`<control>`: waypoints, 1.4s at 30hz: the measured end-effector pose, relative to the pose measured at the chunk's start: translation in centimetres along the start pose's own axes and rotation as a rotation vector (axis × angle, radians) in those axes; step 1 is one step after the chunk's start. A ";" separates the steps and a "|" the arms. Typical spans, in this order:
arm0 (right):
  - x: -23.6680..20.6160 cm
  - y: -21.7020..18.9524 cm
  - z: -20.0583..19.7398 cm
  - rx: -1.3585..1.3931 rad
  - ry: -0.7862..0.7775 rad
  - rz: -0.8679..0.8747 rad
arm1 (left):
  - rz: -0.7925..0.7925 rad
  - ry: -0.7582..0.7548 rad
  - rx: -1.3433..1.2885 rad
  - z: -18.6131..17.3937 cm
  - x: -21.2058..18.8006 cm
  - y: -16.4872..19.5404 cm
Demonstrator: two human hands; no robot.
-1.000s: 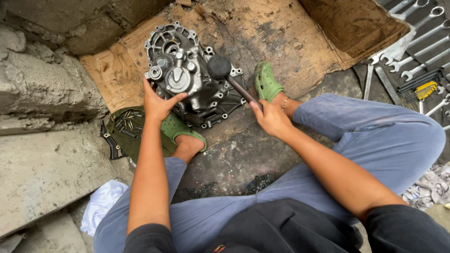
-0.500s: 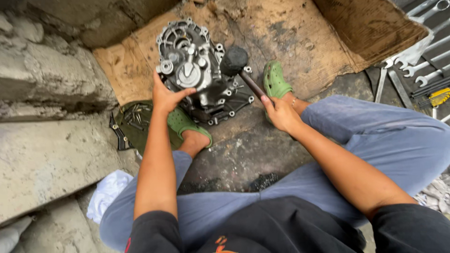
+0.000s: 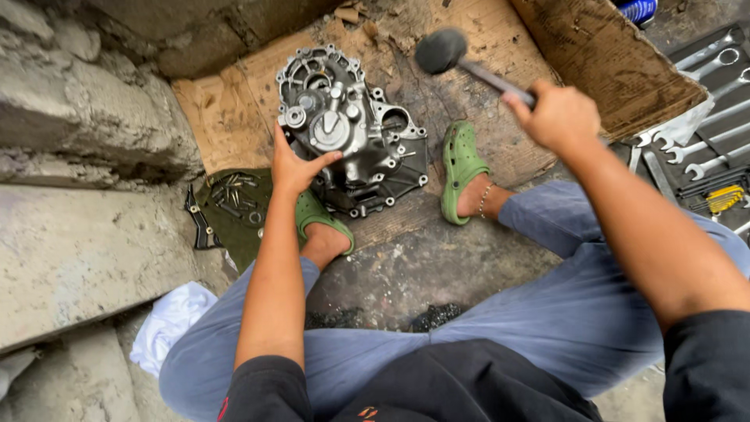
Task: The person sits on the floor and uses a rubber mallet to separate the two halves of a motorcycle engine casing. After separating the halves, the person inspects the internal gears and shafts.
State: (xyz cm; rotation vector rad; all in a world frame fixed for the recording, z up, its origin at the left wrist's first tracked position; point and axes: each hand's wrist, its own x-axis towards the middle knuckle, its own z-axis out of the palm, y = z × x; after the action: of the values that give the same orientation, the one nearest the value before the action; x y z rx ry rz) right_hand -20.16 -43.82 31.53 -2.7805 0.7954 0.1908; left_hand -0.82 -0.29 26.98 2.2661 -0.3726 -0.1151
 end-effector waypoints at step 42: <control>13.4 -0.6 17.3 0.603 0.336 0.241 | -0.069 -0.063 -0.013 0.4 0.8 2.2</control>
State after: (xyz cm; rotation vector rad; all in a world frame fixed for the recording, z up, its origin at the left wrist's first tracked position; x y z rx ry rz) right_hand -9.59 -45.42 12.47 -2.1639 1.0557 -0.4199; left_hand -0.68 -2.17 28.43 2.2674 -0.3259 -0.2241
